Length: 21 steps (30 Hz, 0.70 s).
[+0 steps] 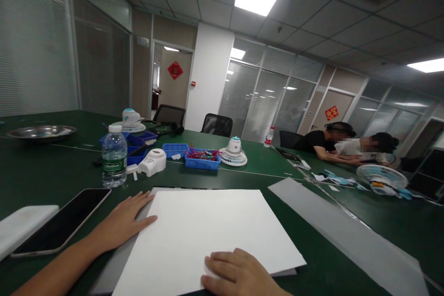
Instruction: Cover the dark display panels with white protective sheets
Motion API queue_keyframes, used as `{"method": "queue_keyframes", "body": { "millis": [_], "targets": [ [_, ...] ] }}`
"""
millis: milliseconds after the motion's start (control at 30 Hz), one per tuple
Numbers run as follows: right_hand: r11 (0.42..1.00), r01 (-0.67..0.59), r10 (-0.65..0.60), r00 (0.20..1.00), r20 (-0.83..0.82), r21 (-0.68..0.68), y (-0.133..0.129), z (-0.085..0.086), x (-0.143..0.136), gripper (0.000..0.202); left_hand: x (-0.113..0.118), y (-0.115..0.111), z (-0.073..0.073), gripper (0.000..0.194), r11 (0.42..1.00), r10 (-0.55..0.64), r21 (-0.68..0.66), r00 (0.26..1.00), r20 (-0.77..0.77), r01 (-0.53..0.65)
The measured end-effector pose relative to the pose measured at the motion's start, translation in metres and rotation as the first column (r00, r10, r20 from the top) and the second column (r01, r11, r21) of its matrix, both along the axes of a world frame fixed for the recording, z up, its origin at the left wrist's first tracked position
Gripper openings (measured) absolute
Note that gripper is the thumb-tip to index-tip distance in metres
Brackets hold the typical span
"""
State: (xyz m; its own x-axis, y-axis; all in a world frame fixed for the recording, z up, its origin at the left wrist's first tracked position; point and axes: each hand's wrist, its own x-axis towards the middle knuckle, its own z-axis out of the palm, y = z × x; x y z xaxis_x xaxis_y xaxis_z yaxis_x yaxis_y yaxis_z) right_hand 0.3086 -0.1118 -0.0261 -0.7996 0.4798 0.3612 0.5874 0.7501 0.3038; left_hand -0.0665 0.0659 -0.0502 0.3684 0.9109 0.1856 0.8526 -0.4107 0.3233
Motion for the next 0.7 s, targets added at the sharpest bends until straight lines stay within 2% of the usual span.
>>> {"method": "queue_keyframes", "body": {
  "millis": [67,133,267,367,467,533,567,600,633,667,700],
  "targets": [
    [0.996,-0.015,0.018,0.999,0.032,-0.092,0.0,0.008,0.004,0.039,0.001,-0.002,0.002,0.082,1.0,0.01,0.007,1.0,0.0,-0.01],
    [0.98,0.048,-0.043,0.999,0.031,-0.192,0.001,0.017,0.008,0.05,0.003,-0.004,0.005,0.079,1.0,0.019,0.001,1.0,-0.017,-0.019],
    [0.886,0.216,-0.231,0.973,0.015,-0.411,-0.001,0.031,0.011,0.063,0.003,-0.007,0.008,0.07,1.0,0.024,-0.005,0.999,-0.048,-0.025],
    [0.838,0.183,-0.217,0.976,-0.006,-0.515,-0.005,0.035,0.011,0.064,0.0,-0.004,0.003,0.066,1.0,0.027,0.011,0.999,-0.037,-0.027],
    [0.858,0.152,-0.235,0.966,-0.111,-0.491,0.003,0.028,0.028,0.058,-0.002,0.0,-0.002,0.062,0.999,0.03,0.01,0.999,-0.019,-0.03],
    [0.877,0.261,-0.359,0.914,-0.189,-0.404,0.018,0.019,0.057,0.051,-0.003,0.002,-0.004,0.061,1.0,0.028,0.007,1.0,-0.005,-0.028],
    [0.857,0.371,-0.461,0.863,-0.209,-0.358,0.027,0.015,0.076,0.048,-0.003,0.003,-0.004,0.061,1.0,0.026,0.007,1.0,0.005,-0.026],
    [0.803,0.502,-0.576,0.791,-0.204,-0.321,0.036,0.011,0.099,0.048,-0.003,0.004,-0.004,0.061,1.0,0.024,0.007,1.0,0.015,-0.024],
    [0.704,0.648,-0.706,0.684,-0.183,-0.291,0.043,0.008,0.122,0.049,-0.003,0.005,-0.005,0.062,1.0,0.023,0.007,0.999,0.026,-0.023],
    [0.552,0.785,-0.833,0.534,-0.145,-0.281,0.049,0.006,0.146,0.052,-0.004,0.005,-0.005,0.064,1.0,0.021,0.005,0.999,0.037,-0.021],
    [0.45,0.847,-0.893,0.427,-0.14,-0.285,0.052,0.005,0.17,0.056,-0.005,0.005,-0.005,0.066,1.0,0.021,0.001,0.999,0.044,-0.021]
  ]
}}
